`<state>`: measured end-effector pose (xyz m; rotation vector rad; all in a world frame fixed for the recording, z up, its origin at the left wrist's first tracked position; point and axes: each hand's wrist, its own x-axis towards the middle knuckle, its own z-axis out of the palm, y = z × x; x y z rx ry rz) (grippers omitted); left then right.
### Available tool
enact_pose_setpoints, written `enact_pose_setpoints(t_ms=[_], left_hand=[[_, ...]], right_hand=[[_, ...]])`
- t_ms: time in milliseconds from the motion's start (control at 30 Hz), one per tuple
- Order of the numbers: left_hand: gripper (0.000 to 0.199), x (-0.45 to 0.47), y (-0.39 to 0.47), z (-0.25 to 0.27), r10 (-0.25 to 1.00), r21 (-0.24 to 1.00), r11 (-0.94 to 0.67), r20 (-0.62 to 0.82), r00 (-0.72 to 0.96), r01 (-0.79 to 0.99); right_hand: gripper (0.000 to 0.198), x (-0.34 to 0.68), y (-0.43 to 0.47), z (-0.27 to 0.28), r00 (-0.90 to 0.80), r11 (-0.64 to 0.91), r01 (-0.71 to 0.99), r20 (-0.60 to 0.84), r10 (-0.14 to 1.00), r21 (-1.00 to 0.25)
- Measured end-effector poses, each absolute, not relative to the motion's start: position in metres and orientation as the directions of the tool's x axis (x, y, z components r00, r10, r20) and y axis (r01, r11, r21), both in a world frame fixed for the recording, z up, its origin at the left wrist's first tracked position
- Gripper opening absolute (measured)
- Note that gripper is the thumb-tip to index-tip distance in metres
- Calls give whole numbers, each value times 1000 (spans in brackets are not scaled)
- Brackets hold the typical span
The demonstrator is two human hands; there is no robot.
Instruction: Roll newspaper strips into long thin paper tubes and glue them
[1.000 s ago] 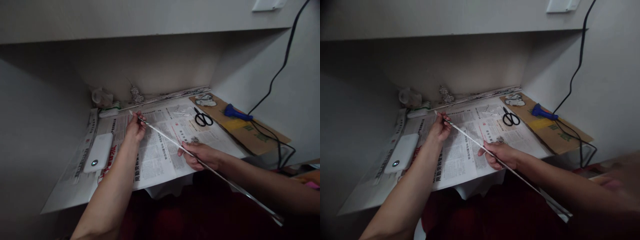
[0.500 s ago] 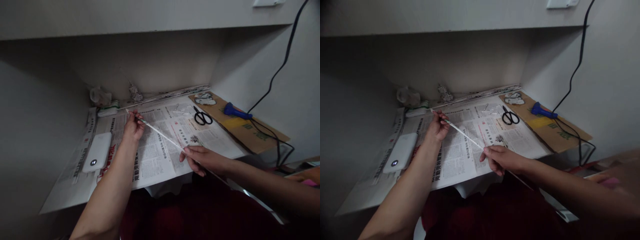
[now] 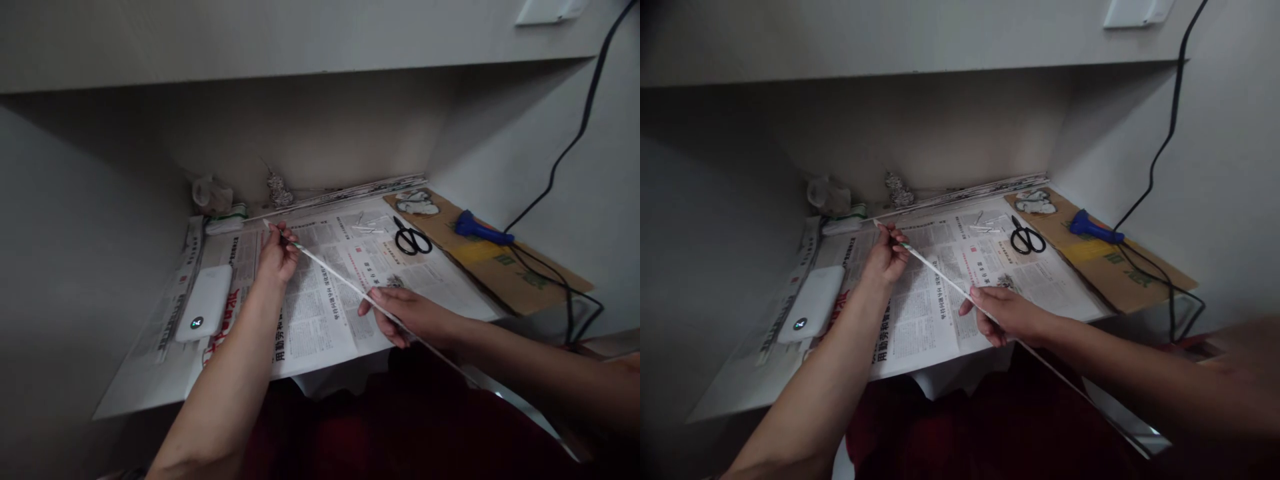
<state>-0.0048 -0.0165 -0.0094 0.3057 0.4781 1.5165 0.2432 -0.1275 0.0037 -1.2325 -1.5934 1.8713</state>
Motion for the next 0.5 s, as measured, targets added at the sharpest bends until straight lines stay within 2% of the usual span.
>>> enact_pose_setpoints(t_ms=[167,333,400,500], left_hand=[[26,-3,-17,-10,995,487,48,-103,-3,-872],[25,0,-18,-7,995,500,48,-99,-1,-865],[25,2,-19,-6,994,542,48,-107,-13,-839],[24,4,-19,-7,991,587,37,-127,-46,-809]], right_hand=[[38,234,-113,-3,-545,-234,271,-349,762,-934],[35,228,-107,-7,-589,-257,222,-340,733,-940],[35,223,-101,-6,-593,-221,221,-311,743,-950],[36,216,-89,-6,-556,-109,307,-271,786,-945]])
